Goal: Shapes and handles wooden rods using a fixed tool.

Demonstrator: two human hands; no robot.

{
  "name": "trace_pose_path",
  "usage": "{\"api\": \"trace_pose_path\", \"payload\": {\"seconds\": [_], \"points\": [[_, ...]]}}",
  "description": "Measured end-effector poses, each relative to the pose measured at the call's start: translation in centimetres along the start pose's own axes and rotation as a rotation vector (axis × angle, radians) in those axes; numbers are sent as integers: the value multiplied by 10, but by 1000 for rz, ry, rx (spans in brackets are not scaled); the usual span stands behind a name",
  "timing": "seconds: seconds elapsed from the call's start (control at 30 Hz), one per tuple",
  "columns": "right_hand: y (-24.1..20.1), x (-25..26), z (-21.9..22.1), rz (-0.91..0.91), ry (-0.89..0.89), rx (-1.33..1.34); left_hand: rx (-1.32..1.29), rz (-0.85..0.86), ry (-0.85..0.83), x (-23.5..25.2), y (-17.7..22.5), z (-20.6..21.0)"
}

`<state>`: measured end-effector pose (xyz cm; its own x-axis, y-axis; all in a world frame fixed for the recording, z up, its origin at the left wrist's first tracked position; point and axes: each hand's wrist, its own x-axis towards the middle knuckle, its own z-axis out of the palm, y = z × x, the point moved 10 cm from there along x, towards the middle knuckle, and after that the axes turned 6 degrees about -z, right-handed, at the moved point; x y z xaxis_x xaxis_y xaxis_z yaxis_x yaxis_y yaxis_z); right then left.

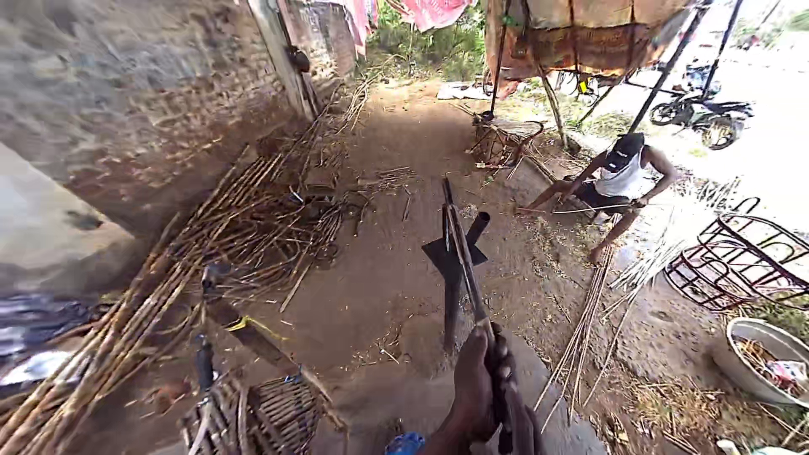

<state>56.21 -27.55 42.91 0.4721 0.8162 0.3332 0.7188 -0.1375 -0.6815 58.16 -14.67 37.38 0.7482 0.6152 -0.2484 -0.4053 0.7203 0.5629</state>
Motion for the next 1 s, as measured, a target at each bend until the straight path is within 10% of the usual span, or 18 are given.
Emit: {"api": "trace_pose_path", "payload": {"seconds": [0.4, 0.73, 0.87, 1.0], "points": [[66, 35, -5, 70, 273, -284, 577, -55, 194, 19, -9, -22], [102, 54, -42, 143, 354, -150, -222, -404, -134, 50, -63, 7], [102, 62, -64, 179, 400, -257, 983, 124, -51, 33, -11, 7], [111, 79, -91, 193, 444, -312, 1929, 788, -437, 36, -16, 107]]}}
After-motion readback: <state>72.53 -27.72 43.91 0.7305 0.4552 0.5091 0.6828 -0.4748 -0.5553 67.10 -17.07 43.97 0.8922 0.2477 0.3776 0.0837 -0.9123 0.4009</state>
